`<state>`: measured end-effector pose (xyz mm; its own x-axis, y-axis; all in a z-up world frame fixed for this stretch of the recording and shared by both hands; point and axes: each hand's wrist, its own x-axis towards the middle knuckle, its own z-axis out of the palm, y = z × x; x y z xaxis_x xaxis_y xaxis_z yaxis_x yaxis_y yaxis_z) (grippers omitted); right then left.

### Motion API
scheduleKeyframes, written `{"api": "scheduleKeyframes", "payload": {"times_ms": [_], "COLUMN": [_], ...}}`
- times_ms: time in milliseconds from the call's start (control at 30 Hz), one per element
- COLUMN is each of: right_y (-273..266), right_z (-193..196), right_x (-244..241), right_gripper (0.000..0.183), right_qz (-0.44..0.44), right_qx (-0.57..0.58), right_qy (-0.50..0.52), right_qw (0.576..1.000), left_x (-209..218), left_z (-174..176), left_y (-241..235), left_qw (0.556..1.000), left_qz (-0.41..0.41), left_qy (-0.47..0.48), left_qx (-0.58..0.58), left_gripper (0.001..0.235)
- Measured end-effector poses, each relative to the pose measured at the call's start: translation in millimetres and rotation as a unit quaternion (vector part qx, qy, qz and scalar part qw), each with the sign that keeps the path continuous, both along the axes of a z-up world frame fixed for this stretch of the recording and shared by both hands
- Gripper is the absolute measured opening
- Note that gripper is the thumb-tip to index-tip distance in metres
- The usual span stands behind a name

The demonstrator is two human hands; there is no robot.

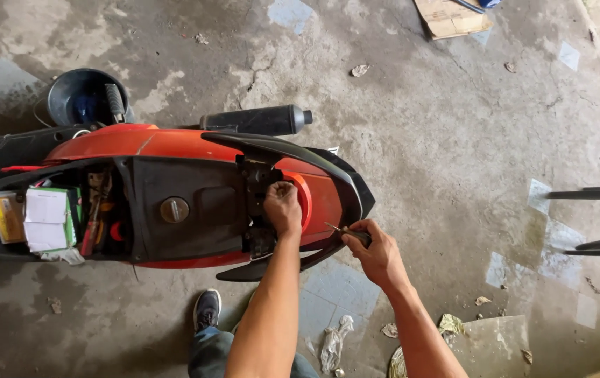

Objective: The person uses a screwdriver to tighten screws on the red body panel of a motorcycle. They work on the area near the fuel tank and handlebars, securing the panel in place.

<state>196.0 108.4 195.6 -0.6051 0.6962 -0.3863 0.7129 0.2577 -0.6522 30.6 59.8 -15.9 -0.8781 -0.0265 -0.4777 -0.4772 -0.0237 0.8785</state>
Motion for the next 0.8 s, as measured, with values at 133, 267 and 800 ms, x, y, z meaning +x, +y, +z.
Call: {"api": "scheduleKeyframes", "payload": {"times_ms": [133, 267, 800], "right_y": [3.6, 5.3, -2.0], "right_z": [12.3, 20.0, 13.7], "right_x": [4.9, 6.7, 24.4], "right_gripper": [0.034, 0.031, 0.029], "right_qz": [-0.011, -0.019, -0.073], "right_qx": [0.004, 0.007, 0.0], "right_qy": [-0.004, -0.01, 0.001], "right_qw": [1.0, 1.0, 0.997], "left_x": [1.3, -2.3, -1.5], "left_z": [-0.9, 20.1, 15.5], "left_y": [-4.1, -11.2, -22.0], "left_qw": [1.0, 0.994, 0.993], "left_qz": [-0.019, -0.09, -0.058], "left_qy": [0.022, 0.068, 0.095], "left_qx": [-0.003, 0.008, 0.05], "left_gripper": [0.006, 0.014, 0.011]}}
